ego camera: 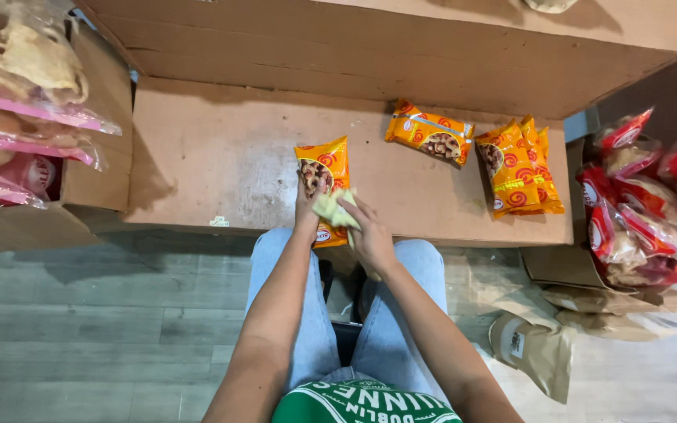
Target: The person sits on a chair and wipes several orange snack packets with a light green cloth. They handle the packets one by one, wiping the front and back surfaces, then place them on a cardboard shelf.
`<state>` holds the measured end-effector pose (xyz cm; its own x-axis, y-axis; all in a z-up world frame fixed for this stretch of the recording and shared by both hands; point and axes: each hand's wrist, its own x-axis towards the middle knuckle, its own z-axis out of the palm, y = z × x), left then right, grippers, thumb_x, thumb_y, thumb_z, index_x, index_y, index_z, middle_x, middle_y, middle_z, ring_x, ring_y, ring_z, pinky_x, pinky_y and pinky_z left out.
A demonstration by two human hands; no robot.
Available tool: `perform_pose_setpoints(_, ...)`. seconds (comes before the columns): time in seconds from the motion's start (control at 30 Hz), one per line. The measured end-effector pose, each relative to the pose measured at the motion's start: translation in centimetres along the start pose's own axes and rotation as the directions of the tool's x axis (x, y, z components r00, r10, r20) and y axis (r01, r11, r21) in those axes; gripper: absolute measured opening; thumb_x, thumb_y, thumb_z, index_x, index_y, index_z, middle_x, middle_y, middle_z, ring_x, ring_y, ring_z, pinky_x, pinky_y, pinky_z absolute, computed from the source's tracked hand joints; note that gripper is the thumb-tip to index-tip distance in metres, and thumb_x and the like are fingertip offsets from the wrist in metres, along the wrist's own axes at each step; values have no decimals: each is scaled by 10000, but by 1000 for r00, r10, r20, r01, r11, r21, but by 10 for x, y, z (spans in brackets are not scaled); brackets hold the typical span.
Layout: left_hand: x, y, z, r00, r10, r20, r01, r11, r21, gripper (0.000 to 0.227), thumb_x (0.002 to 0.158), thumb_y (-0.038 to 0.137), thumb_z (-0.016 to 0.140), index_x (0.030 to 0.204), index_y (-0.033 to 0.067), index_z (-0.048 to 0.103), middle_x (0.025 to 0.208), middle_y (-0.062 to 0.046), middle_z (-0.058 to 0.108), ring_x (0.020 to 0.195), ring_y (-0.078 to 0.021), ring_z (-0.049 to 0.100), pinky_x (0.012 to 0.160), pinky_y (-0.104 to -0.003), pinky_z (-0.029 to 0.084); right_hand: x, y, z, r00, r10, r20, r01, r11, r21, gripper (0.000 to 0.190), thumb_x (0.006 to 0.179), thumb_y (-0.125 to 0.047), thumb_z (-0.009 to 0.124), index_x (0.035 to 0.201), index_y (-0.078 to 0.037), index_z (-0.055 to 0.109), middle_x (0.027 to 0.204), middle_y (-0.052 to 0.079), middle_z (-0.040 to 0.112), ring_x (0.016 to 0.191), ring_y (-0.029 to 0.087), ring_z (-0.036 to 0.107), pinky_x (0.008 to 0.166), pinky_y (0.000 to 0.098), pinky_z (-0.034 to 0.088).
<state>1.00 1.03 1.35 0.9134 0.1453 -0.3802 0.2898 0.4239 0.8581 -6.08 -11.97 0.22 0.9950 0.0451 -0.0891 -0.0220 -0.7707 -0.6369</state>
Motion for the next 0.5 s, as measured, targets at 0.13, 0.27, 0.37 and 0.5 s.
perform_pose_setpoints(0.13,17,-21,-15,986,139,-95,-103,943,317,851,794,472,894,1507,194,521,1499,-213,416,1371,-433,484,1177,-473,406,4,40,2,998,10,-66,10,958,287,575,827,-60,757,1370,-222,663,1368,125,651,1292,389,591,1172,510,393)
perform_pose_setpoints(0.27,11,-22,-16,979,194,-66,-163,934,319,818,756,340,931,1463,153,564,1427,-137,494,1349,-386,520,1170,-451,395,39,51,-16,856,514,65,-426,627,652,527,1007,-447,625,1486,-238,552,1359,161,634,1229,363,615,1074,561,439)
perform_pose_setpoints(0.37,-3,-10,-13,991,131,15,-131,985,108,832,764,167,918,1493,143,518,1415,-139,547,1349,-322,527,1158,-411,412,59,20,-19,827,549,123,-390,403,828,506,944,-342,728,1421,-217,613,1198,163,694,1070,328,687,907,508,554)
perform_pose_setpoints(0.5,-7,-3,-15,991,43,128,-28,993,-110,884,732,2,888,1502,180,493,1376,-116,571,1306,-264,539,1124,-398,451,63,23,-27,827,513,230,-335,120,934,463,874,-232,799,1300,-115,661,965,134,765,810,278,774,706,469,632)
